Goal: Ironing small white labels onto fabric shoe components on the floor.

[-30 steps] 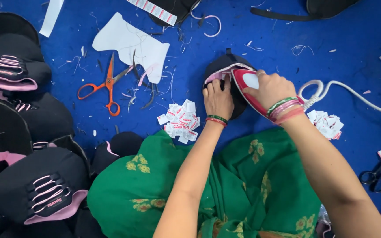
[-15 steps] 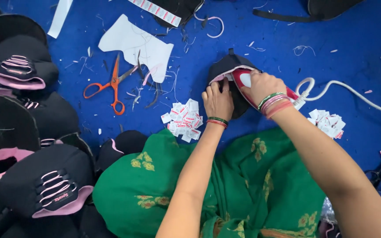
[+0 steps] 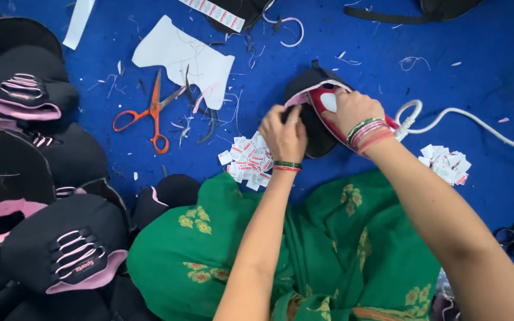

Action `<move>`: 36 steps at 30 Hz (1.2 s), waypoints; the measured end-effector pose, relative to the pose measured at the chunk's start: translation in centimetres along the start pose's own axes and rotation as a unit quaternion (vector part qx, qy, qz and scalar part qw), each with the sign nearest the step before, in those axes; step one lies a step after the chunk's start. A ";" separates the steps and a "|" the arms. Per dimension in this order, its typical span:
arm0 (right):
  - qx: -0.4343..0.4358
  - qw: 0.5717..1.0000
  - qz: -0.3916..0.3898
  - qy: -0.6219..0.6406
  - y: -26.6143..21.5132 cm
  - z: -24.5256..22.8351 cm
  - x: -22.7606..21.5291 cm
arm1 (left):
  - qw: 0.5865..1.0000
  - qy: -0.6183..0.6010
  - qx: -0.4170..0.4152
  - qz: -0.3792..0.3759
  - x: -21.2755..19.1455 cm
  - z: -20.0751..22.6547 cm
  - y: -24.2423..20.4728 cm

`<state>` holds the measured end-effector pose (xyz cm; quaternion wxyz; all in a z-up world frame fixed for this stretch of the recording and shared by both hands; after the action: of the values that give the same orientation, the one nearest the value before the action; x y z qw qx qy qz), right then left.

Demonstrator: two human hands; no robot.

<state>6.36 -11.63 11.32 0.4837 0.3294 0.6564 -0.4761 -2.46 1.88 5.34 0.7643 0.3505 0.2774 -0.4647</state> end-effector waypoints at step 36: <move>-0.019 0.999 -0.045 -0.009 -0.9 -2.2 -2.2 | 0.961 -0.194 -0.157 -0.120 5.7 -4.5 -1.1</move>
<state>5.51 -9.82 13.86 0.4741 0.2854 0.6751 -0.4878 -1.54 2.14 -1.98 0.7877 0.0932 0.2335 -0.5625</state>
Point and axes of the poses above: each hand's wrist, its own y-axis towards the middle knuckle, its own x-axis out of the palm, z = x × y, the point moved 6 cm from there along y, towards the middle knuckle, and after that the axes turned 3 degrees about -x, right-handed, at the moved point
